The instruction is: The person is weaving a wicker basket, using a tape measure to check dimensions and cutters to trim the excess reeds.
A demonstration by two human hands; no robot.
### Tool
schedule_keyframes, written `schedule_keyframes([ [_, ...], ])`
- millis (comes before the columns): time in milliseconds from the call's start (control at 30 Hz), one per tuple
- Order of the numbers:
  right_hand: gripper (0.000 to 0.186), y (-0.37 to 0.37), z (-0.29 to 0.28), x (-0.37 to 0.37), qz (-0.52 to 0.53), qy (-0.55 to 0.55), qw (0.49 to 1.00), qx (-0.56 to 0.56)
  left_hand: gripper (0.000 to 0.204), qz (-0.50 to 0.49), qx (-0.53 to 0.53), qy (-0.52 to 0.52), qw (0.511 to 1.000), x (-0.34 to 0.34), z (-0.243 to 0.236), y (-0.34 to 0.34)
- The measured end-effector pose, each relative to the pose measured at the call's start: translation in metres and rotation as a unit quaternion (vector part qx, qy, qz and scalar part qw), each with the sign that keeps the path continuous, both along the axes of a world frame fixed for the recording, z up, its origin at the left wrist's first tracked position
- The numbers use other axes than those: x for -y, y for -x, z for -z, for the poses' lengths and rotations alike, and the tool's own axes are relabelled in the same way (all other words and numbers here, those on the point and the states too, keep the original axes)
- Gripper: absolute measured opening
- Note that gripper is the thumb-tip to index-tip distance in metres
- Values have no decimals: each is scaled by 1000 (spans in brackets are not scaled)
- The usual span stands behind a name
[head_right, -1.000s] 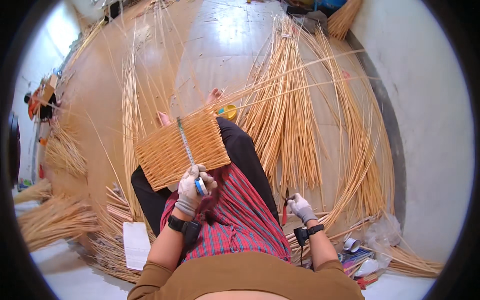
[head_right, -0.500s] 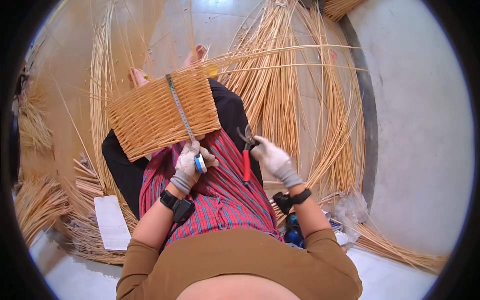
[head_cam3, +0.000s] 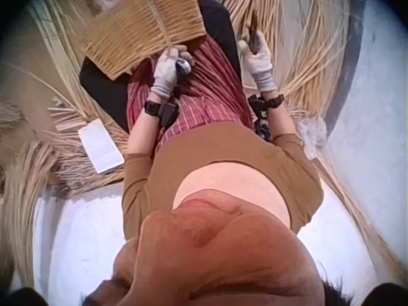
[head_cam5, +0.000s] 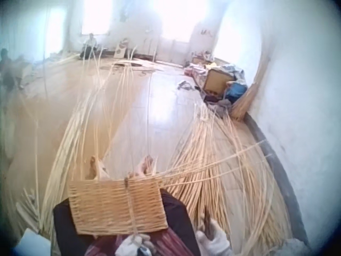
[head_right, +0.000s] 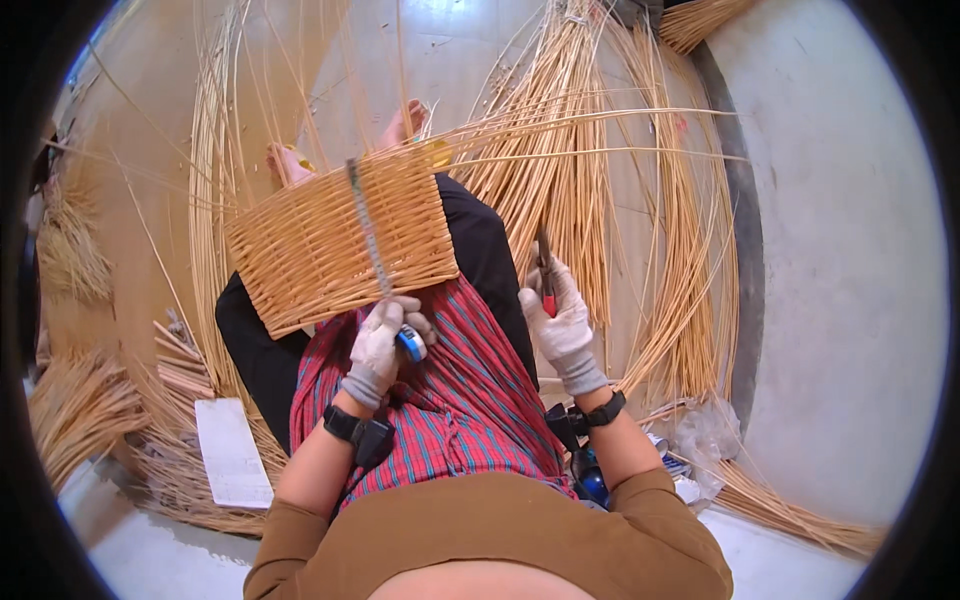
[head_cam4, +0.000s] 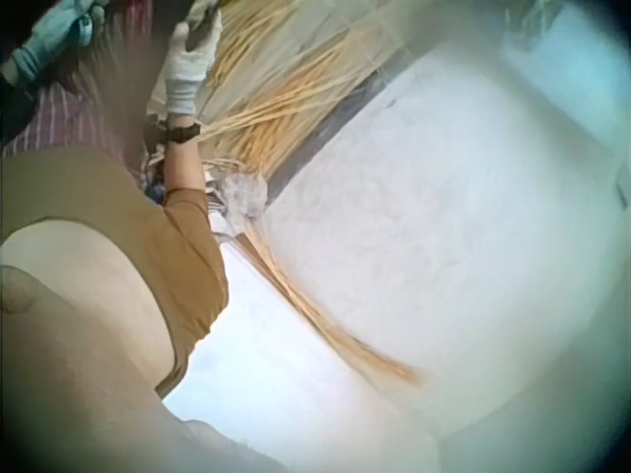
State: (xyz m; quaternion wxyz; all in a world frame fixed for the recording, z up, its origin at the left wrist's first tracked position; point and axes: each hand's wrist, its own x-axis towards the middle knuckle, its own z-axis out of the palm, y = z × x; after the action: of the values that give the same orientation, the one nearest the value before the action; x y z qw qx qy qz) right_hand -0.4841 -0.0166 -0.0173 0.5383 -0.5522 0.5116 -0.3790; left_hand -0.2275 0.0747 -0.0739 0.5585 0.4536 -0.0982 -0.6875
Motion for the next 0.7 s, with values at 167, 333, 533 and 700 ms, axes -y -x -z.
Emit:
schedule_keyframes([
  [167,51,-41,25,-14,-30,-69,989,129,43,-75,26,-34,996,-22,-8,-25],
  [333,46,-46,27,-1,15,-112,986,122,42,-57,64,-50,995,-18,-18,-33],
  [533,44,-52,27,-7,20,-80,993,85,44,-56,10,-49,997,-23,-15,-20],
  [700,42,-59,23,-5,39,-87,995,35,42,-29,2,-67,997,-20,-4,-25],
])
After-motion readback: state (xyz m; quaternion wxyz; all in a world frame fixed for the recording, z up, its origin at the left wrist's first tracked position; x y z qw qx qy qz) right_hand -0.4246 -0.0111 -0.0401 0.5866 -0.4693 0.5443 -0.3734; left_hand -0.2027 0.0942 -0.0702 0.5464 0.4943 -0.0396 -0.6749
